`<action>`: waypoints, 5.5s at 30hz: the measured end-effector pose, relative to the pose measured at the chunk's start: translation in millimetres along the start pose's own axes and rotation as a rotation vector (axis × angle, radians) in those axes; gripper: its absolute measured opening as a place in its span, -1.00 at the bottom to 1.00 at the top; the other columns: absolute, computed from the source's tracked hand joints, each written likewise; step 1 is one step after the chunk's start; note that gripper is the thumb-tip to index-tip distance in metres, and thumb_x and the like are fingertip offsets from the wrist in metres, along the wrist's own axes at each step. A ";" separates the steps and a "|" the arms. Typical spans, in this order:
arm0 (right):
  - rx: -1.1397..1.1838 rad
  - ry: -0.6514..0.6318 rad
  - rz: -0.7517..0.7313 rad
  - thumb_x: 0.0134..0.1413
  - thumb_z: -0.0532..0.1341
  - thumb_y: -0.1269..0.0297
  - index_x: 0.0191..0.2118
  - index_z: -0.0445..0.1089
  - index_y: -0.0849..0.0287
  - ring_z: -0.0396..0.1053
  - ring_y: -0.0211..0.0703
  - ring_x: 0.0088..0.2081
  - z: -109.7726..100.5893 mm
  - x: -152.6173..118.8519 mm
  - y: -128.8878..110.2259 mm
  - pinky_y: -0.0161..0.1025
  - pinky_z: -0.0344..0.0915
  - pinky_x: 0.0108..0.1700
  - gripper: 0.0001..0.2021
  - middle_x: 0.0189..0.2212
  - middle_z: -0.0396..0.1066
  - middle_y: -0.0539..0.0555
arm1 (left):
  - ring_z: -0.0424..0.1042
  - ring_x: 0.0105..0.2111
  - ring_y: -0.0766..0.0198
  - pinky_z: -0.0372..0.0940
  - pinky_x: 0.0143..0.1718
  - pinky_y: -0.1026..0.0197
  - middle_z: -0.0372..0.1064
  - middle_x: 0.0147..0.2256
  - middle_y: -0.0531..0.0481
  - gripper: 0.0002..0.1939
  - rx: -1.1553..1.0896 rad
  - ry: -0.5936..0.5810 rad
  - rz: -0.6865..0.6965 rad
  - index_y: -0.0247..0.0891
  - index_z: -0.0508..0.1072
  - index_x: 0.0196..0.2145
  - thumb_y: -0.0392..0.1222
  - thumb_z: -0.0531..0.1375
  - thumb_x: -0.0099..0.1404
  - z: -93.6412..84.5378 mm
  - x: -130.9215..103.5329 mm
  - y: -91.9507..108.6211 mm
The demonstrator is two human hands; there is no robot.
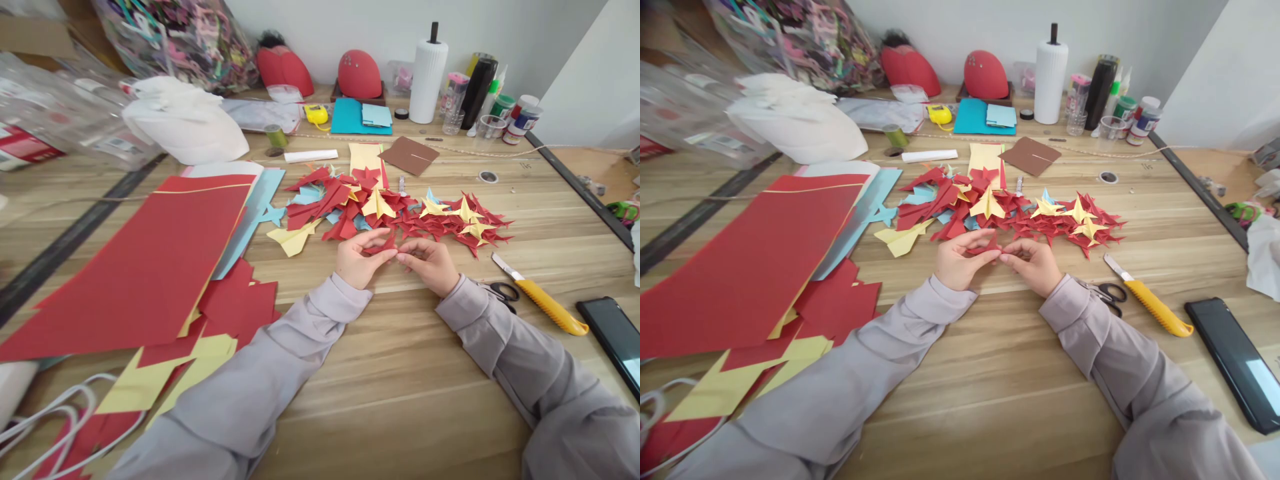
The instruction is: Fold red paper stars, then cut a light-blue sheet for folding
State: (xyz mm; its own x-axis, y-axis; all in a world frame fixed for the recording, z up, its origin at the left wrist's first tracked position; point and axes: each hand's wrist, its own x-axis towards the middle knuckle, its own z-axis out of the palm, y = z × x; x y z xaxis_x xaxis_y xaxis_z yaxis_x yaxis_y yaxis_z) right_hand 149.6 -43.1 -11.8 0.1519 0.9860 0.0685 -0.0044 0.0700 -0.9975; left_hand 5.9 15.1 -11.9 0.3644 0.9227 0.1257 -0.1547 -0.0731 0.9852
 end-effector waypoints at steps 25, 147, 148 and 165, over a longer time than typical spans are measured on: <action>0.094 0.075 0.010 -0.28 0.41 0.05 -0.43 0.34 0.17 0.32 -0.30 -0.51 -1.7 0.3 -1.9 -0.35 0.35 -0.57 -0.64 -0.54 0.37 -0.05 | 0.43 -0.55 0.33 0.41 -0.50 0.23 0.48 -0.41 -0.04 -0.77 -0.060 0.034 0.029 -0.33 0.46 -0.54 -0.16 0.39 -0.11 2.1 2.2 -2.3; 0.086 0.026 -0.005 -0.30 0.44 0.12 -0.55 0.49 0.17 0.30 -0.31 -0.59 -2.8 -1.7 -11.1 -0.29 0.32 -0.52 -0.76 -0.63 0.44 -0.03 | 0.33 -0.63 0.35 0.31 -0.58 0.27 0.39 -0.61 0.04 -0.74 -0.023 -0.130 -0.034 -0.31 0.49 -0.57 -0.07 0.40 -0.11 2.3 -2.1 8.8; 0.094 0.023 0.002 -0.30 0.44 0.12 -0.55 0.49 0.17 0.31 -0.31 -0.59 -3.2 -1.5 -11.0 -0.29 0.32 -0.51 -0.76 -0.63 0.44 -0.03 | 0.33 -0.63 0.35 0.31 -0.58 0.26 0.39 -0.62 0.04 -0.74 -0.024 -0.129 -0.034 -0.31 0.49 -0.58 -0.07 0.39 -0.10 2.2 -2.2 8.9; 0.094 -0.064 0.099 -0.28 0.43 0.11 -0.52 0.45 0.25 0.35 -0.31 -0.61 -7.6 -0.6 -8.3 -0.33 0.33 -0.50 -0.70 -0.65 0.46 0.00 | 0.31 -0.66 0.38 0.28 -0.62 0.29 0.36 -0.66 0.06 -0.73 -0.041 -0.055 0.027 -0.31 0.45 -0.67 -0.08 0.37 -0.06 2.5 -1.1 4.7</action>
State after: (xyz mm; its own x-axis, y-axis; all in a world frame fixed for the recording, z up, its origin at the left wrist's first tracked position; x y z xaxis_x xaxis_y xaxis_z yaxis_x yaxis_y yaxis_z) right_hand 157.0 -45.5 -3.7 0.0828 0.9962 -0.0267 -0.1092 -0.0175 -0.9939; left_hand 7.1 12.8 -7.1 0.4096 0.8982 0.1599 -0.2022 -0.0816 0.9759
